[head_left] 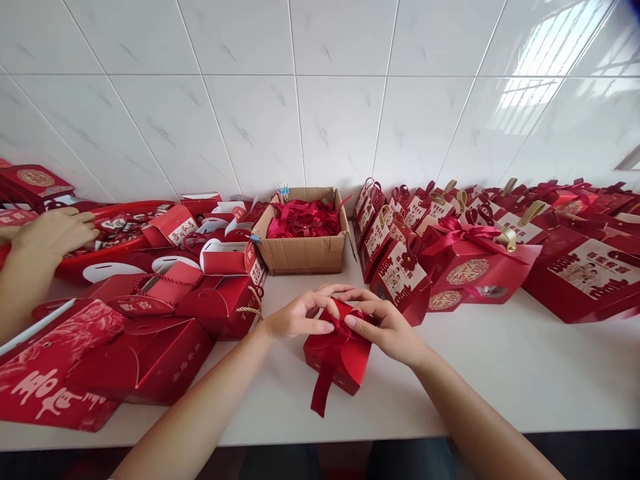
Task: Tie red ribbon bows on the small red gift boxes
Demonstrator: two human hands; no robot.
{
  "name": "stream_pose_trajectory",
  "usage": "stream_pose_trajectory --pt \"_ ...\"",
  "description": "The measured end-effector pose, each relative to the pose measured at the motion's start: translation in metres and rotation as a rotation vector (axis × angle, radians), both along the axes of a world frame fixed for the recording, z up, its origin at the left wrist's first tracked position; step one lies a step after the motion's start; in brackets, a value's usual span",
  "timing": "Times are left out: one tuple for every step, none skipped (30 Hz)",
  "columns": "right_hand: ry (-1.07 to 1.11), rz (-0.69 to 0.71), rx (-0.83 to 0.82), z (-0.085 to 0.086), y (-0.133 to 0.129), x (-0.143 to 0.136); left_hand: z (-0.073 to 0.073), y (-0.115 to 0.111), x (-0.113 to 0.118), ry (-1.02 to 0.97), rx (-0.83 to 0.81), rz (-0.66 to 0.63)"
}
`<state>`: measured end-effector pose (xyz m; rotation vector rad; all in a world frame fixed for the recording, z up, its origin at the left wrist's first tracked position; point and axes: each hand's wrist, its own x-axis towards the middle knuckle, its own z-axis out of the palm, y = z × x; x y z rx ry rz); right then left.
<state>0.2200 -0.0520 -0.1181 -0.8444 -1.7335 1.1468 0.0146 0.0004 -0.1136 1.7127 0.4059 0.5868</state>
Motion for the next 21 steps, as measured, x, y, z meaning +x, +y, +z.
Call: stream_pose_trajectory --pt "-0.001 0.001 0.000 0.000 0.000 0.000 0.000 0.001 -0.001 0.002 0.002 0.008" --pt "-0.003 0.001 0.001 0.000 0.000 0.000 0.000 0.001 -0.001 0.005 0.003 0.014" --pt "-0.005 -0.001 0.003 0.000 0.000 0.000 0.000 0.002 -0.001 0.009 0.002 0.021" --pt "-0.007 -0.004 0.007 0.000 0.000 0.000 0.000 0.002 -0.001 0.015 0.001 0.027" --pt "-0.010 -0.007 0.010 0.000 0.000 0.000 0.000 0.002 -0.001 0.022 -0.001 0.034" --pt "-0.013 -0.009 0.012 0.000 0.000 0.000 0.001 0.001 0.000 0.029 -0.007 0.042" --pt "-0.014 -0.011 0.013 0.000 0.000 0.000 0.001 0.000 0.000 0.034 -0.015 0.049" --pt "-0.015 -0.011 0.012 0.000 0.000 0.000 0.001 -0.001 0.001 0.038 -0.025 0.059" --pt "-0.015 -0.013 0.009 0.000 0.000 0.000 0.002 -0.002 0.003 0.046 -0.034 0.071" --pt "-0.012 -0.016 0.006 0.000 0.000 0.000 0.002 -0.003 0.004 0.057 -0.040 0.086" --pt "-0.009 -0.018 0.005 0.000 0.000 0.000 0.003 -0.004 0.005 0.071 -0.042 0.105" --pt "-0.005 -0.020 0.005 0.000 0.000 0.000 0.003 -0.005 0.006 0.087 -0.038 0.123" --pt "-0.002 -0.021 0.007 0.000 0.000 0.000 0.004 -0.006 0.007 0.102 -0.027 0.141" --pt "0.000 -0.020 0.012 0.000 0.000 0.000 0.004 -0.007 0.008 0.116 -0.006 0.158" --pt "0.000 -0.016 0.018 -0.001 0.001 0.000 0.005 -0.008 0.009 0.132 0.022 0.174" --pt "-0.003 -0.012 0.021 -0.001 0.001 0.000 0.006 -0.009 0.009 0.151 0.053 0.191" --pt "-0.007 -0.008 0.020 -0.002 0.001 0.000 0.007 -0.010 0.010 0.170 0.082 0.208" --pt "-0.010 -0.007 0.013 -0.002 0.001 0.000 0.008 -0.010 0.010 0.190 0.103 0.224" --pt "-0.014 -0.008 0.002 -0.002 0.001 0.000 0.009 -0.011 0.009 0.205 0.114 0.235" --pt "-0.018 -0.012 -0.011 -0.002 0.000 0.001 0.010 -0.012 0.009 0.213 0.117 0.241" --pt "-0.020 -0.017 -0.026 -0.001 0.000 0.001 0.011 -0.012 0.008 0.209 0.114 0.241"
